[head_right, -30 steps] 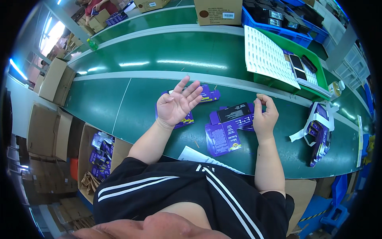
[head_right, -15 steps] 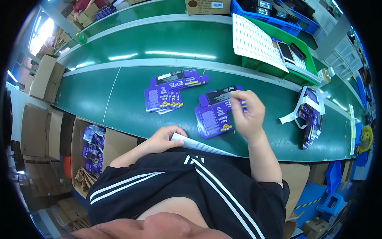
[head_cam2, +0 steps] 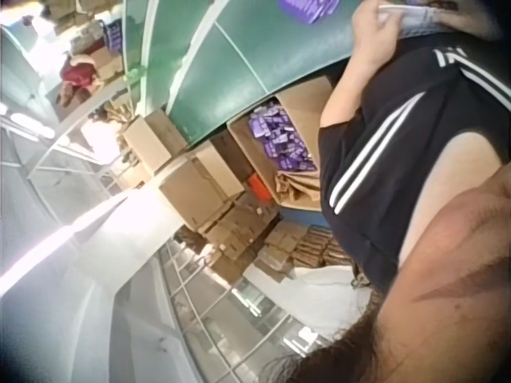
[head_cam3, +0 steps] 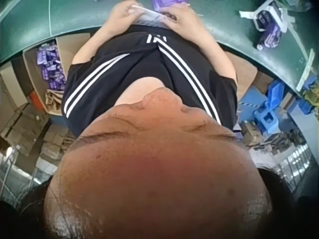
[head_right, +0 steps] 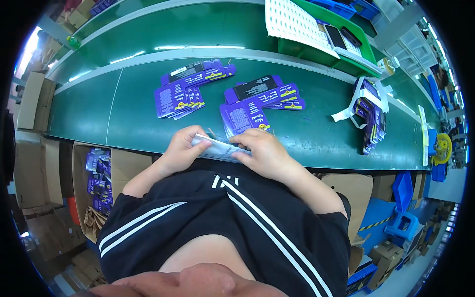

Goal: The person peels adhesive labels from a backing strip and applies them onto cardboard packaging boxes by hand, stacking the labeled boxes on the work table.

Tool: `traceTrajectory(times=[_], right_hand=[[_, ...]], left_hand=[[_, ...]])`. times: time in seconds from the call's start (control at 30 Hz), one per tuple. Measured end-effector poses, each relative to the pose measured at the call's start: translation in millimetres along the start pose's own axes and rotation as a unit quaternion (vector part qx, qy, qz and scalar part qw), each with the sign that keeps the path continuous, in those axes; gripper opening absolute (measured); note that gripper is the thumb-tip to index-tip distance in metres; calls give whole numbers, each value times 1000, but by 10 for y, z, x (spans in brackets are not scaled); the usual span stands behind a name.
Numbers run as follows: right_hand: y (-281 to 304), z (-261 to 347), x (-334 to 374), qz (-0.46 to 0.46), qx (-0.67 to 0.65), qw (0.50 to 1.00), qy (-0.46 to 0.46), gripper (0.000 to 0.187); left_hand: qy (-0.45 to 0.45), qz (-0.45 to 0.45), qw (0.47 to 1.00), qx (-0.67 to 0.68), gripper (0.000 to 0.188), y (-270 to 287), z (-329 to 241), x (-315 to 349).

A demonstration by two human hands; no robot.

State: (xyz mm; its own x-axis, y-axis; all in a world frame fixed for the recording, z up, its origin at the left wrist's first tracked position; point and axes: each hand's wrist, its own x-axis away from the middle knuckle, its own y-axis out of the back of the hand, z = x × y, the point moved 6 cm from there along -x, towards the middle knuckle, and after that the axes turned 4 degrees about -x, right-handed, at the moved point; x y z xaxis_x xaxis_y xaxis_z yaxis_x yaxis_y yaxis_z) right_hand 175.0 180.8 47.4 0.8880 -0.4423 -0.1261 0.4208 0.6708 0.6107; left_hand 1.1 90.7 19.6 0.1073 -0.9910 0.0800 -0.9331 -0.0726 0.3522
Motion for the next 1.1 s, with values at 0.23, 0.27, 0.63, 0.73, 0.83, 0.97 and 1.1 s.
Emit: traceTrajectory(times=[0.23,0.27,0.63,0.73,0.83,0.97,1.1], right_hand=[[-82,46,-7,-63,78,993,63,16],[-90,105,11,-75,130,982,113,16],[1009,-394,-349,-213,-285,933,-46,32],[1104,-641,-715,-234,-322,912,-98,49],[881,-975,-895,-219,-295,923,-115,55],[625,-1123,-967,-184,-272,930,-167,57],[565,-1131,-980,-176,-216,943,-184,54]], left_hand=[[47,-6,999,26,5,-29,114,-31],[70,-9,997,44,5,-36,161,-39],[-94,230,942,227,13,274,-24,-573],[-246,45,953,-170,15,312,-329,-959],[-386,-55,835,-387,19,98,-529,-1022],[-367,-62,833,-409,20,-150,-177,-990],[-348,-55,848,-395,22,-157,-143,-994]])
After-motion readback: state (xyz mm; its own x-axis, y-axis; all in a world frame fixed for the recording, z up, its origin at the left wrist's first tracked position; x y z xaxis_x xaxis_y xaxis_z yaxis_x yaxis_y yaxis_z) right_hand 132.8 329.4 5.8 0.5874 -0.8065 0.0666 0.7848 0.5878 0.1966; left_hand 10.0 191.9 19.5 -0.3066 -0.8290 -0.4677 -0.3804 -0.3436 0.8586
